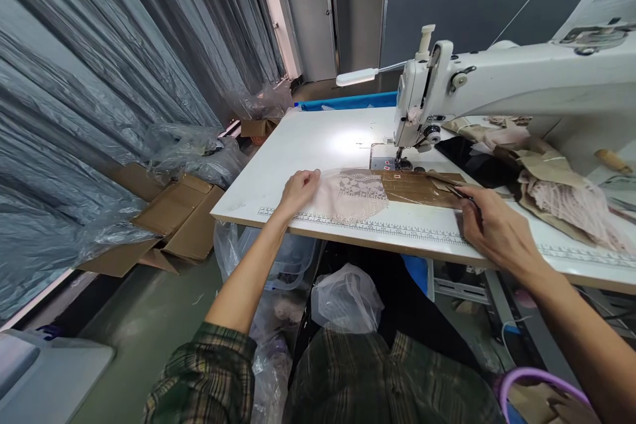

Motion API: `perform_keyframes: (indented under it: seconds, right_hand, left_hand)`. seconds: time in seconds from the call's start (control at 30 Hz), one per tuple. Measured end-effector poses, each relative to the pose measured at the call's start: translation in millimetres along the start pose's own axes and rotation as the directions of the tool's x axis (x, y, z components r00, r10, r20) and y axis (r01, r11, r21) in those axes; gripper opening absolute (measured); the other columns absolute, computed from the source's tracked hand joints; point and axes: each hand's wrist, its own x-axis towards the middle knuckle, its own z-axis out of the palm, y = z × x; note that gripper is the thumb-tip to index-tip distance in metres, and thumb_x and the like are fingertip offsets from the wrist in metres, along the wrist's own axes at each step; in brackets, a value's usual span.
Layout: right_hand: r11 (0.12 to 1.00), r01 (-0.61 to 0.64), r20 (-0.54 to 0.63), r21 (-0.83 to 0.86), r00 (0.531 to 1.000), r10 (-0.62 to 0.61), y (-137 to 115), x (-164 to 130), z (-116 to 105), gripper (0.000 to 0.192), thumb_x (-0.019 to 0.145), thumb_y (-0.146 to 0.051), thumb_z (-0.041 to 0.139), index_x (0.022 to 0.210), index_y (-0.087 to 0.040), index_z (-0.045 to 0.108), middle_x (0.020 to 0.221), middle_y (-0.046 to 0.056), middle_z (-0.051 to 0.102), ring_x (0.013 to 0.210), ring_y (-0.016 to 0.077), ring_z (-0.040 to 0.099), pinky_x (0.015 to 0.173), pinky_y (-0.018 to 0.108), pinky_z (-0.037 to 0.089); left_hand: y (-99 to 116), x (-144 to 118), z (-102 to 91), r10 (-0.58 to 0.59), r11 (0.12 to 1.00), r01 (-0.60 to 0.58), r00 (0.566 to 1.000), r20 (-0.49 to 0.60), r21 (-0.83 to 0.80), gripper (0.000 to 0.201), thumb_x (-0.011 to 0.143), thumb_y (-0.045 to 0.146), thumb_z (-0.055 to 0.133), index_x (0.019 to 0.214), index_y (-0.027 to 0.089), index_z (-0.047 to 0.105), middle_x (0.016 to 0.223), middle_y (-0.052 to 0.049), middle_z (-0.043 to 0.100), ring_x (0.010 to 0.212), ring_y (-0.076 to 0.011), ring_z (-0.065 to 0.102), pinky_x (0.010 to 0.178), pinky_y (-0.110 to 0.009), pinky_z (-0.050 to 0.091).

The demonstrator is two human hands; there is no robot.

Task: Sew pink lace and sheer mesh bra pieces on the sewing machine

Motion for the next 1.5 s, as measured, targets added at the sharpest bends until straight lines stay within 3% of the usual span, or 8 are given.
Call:
perform_keyframes:
  seconds: [0.17,0.3,0.43,0.63,0.97,1.17,1.3,1.5]
  right_hand:
    - [1.0,0.01,0.052,-0.002,0.999,-0.009,3,-1,3,0.035,0.095,-0.038,0.042,0.112,-0.017,0.063,0.105,0.011,0.068,0.082,0.027,0.067,0.059,0.035,0.047]
    - [0.999,0.049,0.071,0.012,0.996,-0.049,8,-2,4,0.034,0.094,-0.036,0.042,0.107,-0.018,0.066,0.101,0.01,0.068,0.083,0.0268,0.067,0.059,0.034,0.047]
    - [0.998,0.047,0.082,0.049,0.995,-0.051,10,-2,4,0.04,0.094,-0.044,0.044,0.113,-0.017,0.066,0.104,0.01,0.066,0.081,0.025,0.066,0.064,0.034,0.049]
    - [0.988,0.1,0.075,0.114,0.991,-0.109,13,-1,8,0.053,0.094,-0.055,0.044,0.122,-0.014,0.063,0.115,0.015,0.065,0.101,0.029,0.064,0.082,0.04,0.052]
    - [0.981,0.14,0.061,0.136,0.987,-0.15,20,-1,16,0.038,0.095,-0.039,0.048,0.107,-0.013,0.072,0.111,0.015,0.069,0.103,0.0309,0.062,0.092,0.049,0.049]
    - [0.969,0.079,-0.041,0.235,0.997,-0.072,5,6,10,0.037,0.092,-0.035,0.05,0.119,-0.018,0.067,0.115,0.015,0.065,0.11,0.0314,0.06,0.095,0.052,0.049]
    - [0.832,-0.001,-0.025,0.554,1.0,0.018,-26,22,0,0.046,0.091,-0.04,0.055,0.136,-0.032,0.055,0.125,0.008,0.062,0.116,0.0269,0.059,0.101,0.05,0.047]
    - [0.348,-0.379,0.422,0.857,0.905,-0.056,-79,50,-6,0.098,0.072,-0.059,0.075,0.153,-0.029,0.027,0.157,0.01,0.031,0.141,0.0298,0.034,0.111,0.047,0.037]
  left_hand:
    - [6,9,6.8,0.024,0.988,-0.036,0.997,0.078,0.15,0.032,0.076,0.045,0.068,0.096,0.02,0.068,0.109,-0.007,0.062,0.092,-0.0217,0.059,0.08,-0.034,0.047]
    - [8,7,1.9,0.065,0.979,-0.091,0.987,0.147,0.18,0.025,0.076,0.044,0.066,0.081,0.019,0.065,0.09,-0.004,0.061,0.081,-0.0197,0.057,0.072,-0.032,0.045]
    - [10,4,-9.6,0.057,0.997,-0.042,0.964,0.26,-0.063,0.029,0.077,0.046,0.066,0.081,0.018,0.06,0.077,-0.003,0.061,0.068,-0.0164,0.056,0.058,-0.026,0.042]
    - [9,6,-24.3,-0.041,0.88,0.234,0.905,0.424,-0.413,0.059,0.071,0.041,0.078,0.117,0.017,0.051,0.09,-0.006,0.069,0.074,-0.017,0.066,0.063,-0.027,0.051]
    - [4,-2,-26.8,-0.137,0.831,0.327,0.905,0.403,-0.45,0.058,0.073,0.027,0.078,0.124,0.014,0.054,0.088,-0.006,0.068,0.073,-0.015,0.066,0.064,-0.025,0.052]
    - [3,-7,-19.7,-0.117,0.871,0.261,0.933,0.34,-0.417,0.078,0.063,0.041,0.084,0.128,0.014,0.054,0.087,-0.006,0.069,0.077,-0.0187,0.067,0.066,-0.028,0.053]
    - [36,-12,-14.0,-0.004,0.822,0.196,0.941,0.339,-0.534,0.068,0.059,0.043,0.086,0.118,0.017,0.063,0.095,-0.008,0.073,0.09,-0.0245,0.069,0.076,-0.033,0.057]
    - [100,-33,-6.5,0.147,0.603,0.354,0.831,0.536,-0.715,0.057,0.064,0.032,0.084,0.117,0.018,0.067,0.096,-0.01,0.075,0.088,-0.0286,0.072,0.073,-0.032,0.061]
